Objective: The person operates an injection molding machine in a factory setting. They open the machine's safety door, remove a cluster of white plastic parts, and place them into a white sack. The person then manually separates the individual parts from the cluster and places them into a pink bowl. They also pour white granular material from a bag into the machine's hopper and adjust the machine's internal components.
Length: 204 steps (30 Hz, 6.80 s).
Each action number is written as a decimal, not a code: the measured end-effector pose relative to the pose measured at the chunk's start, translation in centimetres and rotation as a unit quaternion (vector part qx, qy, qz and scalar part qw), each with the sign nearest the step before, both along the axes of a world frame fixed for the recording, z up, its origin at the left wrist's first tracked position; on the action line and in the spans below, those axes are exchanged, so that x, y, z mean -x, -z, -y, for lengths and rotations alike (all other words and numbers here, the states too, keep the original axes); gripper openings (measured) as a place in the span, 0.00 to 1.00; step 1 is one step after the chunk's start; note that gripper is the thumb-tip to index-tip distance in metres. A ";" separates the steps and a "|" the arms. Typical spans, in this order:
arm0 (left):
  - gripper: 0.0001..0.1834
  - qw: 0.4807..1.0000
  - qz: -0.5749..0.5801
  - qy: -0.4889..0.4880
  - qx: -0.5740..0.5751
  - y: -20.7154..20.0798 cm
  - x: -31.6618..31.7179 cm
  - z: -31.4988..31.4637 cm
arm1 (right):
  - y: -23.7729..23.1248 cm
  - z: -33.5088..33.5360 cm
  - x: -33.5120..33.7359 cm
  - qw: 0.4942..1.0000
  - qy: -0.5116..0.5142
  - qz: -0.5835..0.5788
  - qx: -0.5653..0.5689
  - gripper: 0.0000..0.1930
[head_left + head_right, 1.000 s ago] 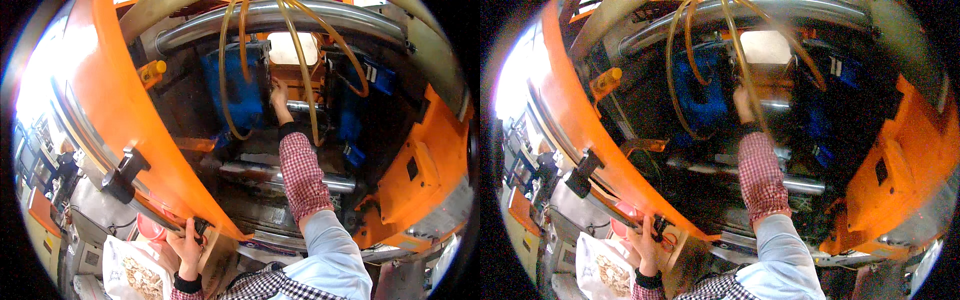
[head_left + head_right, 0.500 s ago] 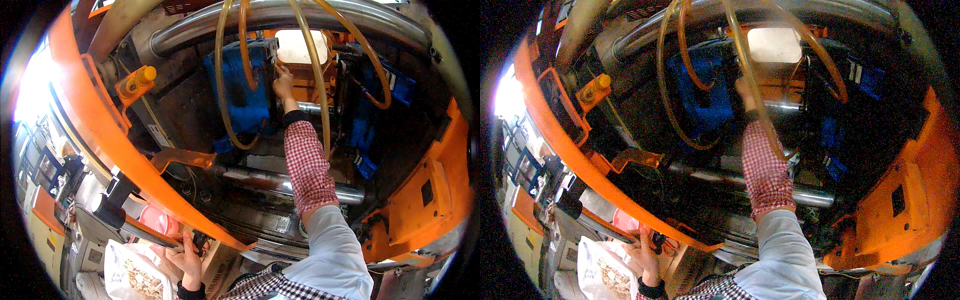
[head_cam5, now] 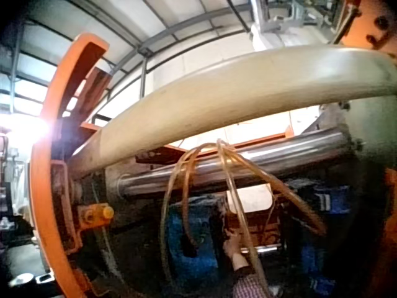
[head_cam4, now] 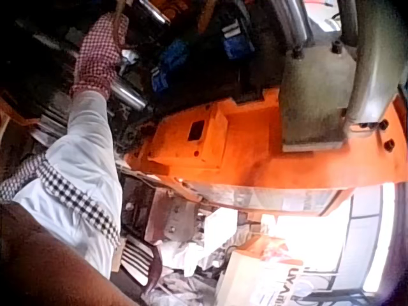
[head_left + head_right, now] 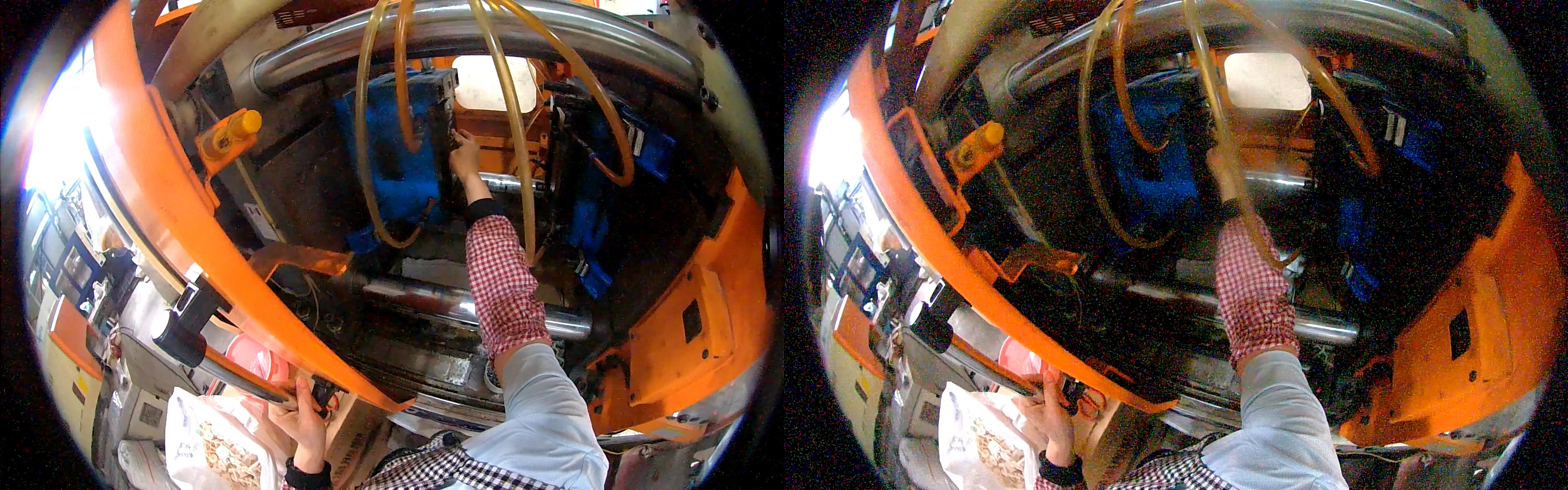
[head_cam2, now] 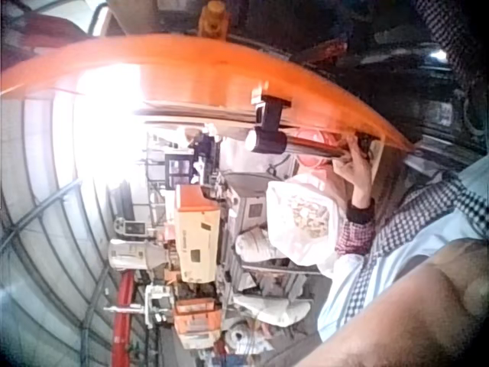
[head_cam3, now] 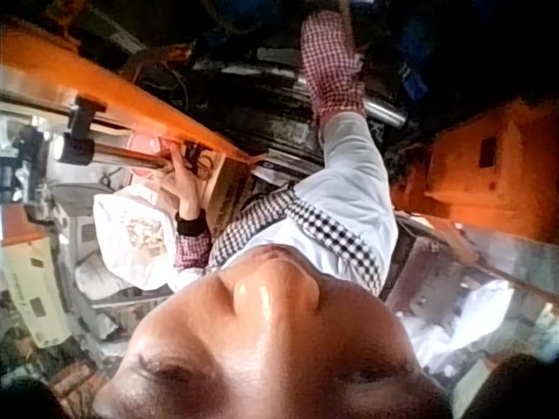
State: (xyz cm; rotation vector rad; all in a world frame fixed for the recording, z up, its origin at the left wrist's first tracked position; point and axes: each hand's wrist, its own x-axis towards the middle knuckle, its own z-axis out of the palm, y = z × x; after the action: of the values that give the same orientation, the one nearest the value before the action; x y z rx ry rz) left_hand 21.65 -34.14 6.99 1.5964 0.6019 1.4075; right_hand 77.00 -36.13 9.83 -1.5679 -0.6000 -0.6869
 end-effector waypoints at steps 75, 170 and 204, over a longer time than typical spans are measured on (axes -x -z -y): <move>0.05 0.799 -0.540 0.079 -0.252 7.2 33.3 -20.4 | 9.5 -8.1 64.5 0.821 -0.521 0.164 0.164 0.11; 0.08 0.965 -0.104 -0.200 0.137 9.1 33.3 -11.4 | 7.5 -14.8 69.9 0.636 -0.473 0.294 0.534 0.16; 0.09 0.763 -0.373 -0.252 -0.463 3.9 38.9 -5.4 | 7.6 -14.2 67.9 0.345 -0.761 -0.243 0.493 0.10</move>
State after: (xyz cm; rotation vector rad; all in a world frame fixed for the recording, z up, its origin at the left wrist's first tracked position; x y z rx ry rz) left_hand -17.21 -28.74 3.07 3.0562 0.9070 1.5050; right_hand 9.08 -21.98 2.23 -1.1753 -1.7220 1.8764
